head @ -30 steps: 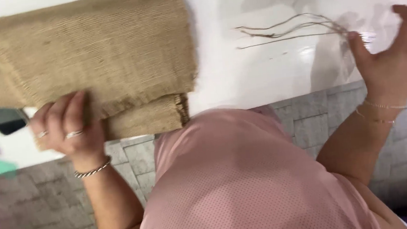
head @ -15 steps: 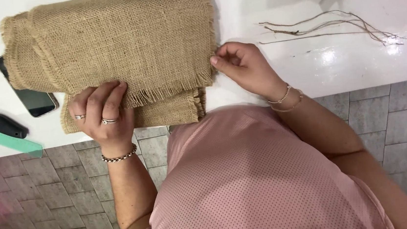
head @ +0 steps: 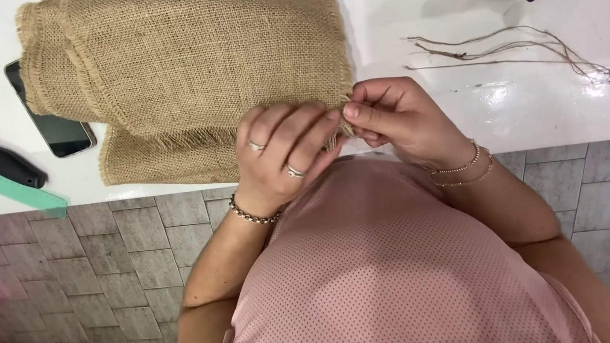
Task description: The person repeatedly pulls loose threads from the frayed edge of a folded burlap fabric on a white table. They gather the removed threads and place them on the table surface.
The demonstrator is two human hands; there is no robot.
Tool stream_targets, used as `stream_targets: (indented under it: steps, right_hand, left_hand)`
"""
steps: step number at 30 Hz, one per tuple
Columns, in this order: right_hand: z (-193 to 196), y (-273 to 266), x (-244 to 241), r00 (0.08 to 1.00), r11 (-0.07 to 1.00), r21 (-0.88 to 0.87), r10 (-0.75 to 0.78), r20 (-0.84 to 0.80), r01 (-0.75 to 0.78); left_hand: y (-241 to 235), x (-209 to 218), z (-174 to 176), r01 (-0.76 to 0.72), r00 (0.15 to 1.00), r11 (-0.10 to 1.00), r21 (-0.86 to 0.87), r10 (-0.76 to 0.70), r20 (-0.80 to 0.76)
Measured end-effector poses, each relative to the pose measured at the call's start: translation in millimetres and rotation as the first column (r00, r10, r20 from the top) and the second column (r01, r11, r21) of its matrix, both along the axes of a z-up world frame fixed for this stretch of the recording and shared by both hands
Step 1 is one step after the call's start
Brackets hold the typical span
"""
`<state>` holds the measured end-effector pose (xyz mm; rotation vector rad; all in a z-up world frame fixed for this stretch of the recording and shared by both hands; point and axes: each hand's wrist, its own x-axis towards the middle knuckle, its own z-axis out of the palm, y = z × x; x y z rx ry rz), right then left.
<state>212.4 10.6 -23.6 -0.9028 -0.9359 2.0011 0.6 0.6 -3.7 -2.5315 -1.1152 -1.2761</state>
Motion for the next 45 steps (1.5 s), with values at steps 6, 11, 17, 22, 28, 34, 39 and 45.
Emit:
stream_targets:
  steps: [6, 11, 17, 22, 28, 34, 39, 45]
  right_hand:
    - [2.9, -1.1, 2.2, 1.0, 0.997, 0.068, 0.023, -0.02, -0.021]
    - [13.6, 1.0, -0.8, 0.999, 0.992, 0.12, 0.043, 0.004, -0.043]
    - [16.6, -0.2, -0.5, 0.998, 0.986, 0.158, 0.041, 0.04, -0.047]
    - [15.4, -2.2, -4.8, 0.999, 0.991, 0.136, 0.007, 0.053, -0.014]
    - [22.0, -4.2, -13.3, 1.0, 0.997, 0.073, -0.009, 0.03, 0.007]
    - [33.0, -2.3, -7.5, 0.975, 0.954, 0.24, 0.139, 0.172, -0.179]
    - [38.8, 1.8, -2.2, 0.973, 0.936, 0.305, 0.122, 0.194, -0.178]
    - [9.4, -1.0, 1.4, 0.991, 0.972, 0.197, 0.128, 0.031, -0.131]
  left_hand:
    - [0.6, -1.3, -3.3, 0.062, 0.997, 0.996, 0.068, -0.065, 0.048]
    - [2.3, 1.3, -2.2, 0.066, 0.997, 0.991, 0.113, -0.07, 0.03]
    - [8.5, 2.2, -1.5, 0.101, 0.995, 0.989, 0.107, -0.099, -0.019]
    - [12.2, 5.3, 3.8, 0.18, 0.983, 0.983, 0.043, -0.181, 0.022]
    - [8.2, 0.8, -17.9, 0.276, 0.946, 0.948, -0.159, -0.239, 0.22]
    - [3.1, 1.6, -12.0, 0.197, 0.964, 0.962, -0.19, -0.155, 0.215]
    - [3.1, 1.1, -19.6, 0.287, 0.923, 0.917, -0.278, -0.188, 0.335]
    - [9.1, 1.0, -7.2, 0.571, 0.788, 0.688, -0.448, -0.307, 0.533]
